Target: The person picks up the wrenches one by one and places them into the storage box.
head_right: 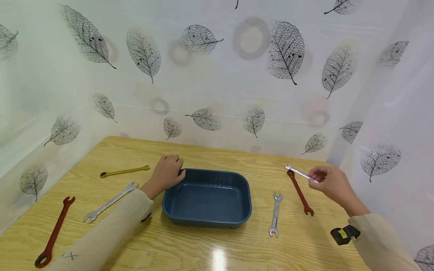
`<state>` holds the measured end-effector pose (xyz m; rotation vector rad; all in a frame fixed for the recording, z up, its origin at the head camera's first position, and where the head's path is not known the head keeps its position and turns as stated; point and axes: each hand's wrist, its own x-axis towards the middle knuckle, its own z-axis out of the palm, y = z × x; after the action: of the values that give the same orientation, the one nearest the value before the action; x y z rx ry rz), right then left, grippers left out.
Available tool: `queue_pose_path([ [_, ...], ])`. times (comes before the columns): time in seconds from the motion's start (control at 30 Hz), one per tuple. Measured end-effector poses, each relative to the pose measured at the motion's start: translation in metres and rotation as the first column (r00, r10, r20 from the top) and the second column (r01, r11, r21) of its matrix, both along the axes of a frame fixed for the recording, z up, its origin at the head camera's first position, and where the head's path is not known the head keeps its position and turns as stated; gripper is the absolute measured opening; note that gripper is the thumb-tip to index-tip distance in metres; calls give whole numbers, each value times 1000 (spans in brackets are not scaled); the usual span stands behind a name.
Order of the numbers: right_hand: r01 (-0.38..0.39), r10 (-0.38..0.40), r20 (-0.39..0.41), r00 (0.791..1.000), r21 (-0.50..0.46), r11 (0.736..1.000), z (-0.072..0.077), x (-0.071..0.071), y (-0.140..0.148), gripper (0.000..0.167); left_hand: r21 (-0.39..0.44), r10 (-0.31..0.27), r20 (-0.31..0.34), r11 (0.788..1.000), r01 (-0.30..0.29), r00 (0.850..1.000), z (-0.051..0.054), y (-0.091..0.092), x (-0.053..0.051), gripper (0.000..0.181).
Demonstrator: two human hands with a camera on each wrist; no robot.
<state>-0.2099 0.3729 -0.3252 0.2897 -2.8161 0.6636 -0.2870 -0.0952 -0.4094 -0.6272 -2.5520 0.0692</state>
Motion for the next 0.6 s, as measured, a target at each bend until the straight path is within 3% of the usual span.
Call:
queue_pose_path([
  [0.37,-106,106,-27,994,-13,994,13,-11,-37,7,0,13,3,1000,-13,1000,0,1,0,23],
  [0.6,-154,154,8,988,-15,988,18,-18,-63,8,-7,18,14,1000,-18,1000,0,1,1,24],
])
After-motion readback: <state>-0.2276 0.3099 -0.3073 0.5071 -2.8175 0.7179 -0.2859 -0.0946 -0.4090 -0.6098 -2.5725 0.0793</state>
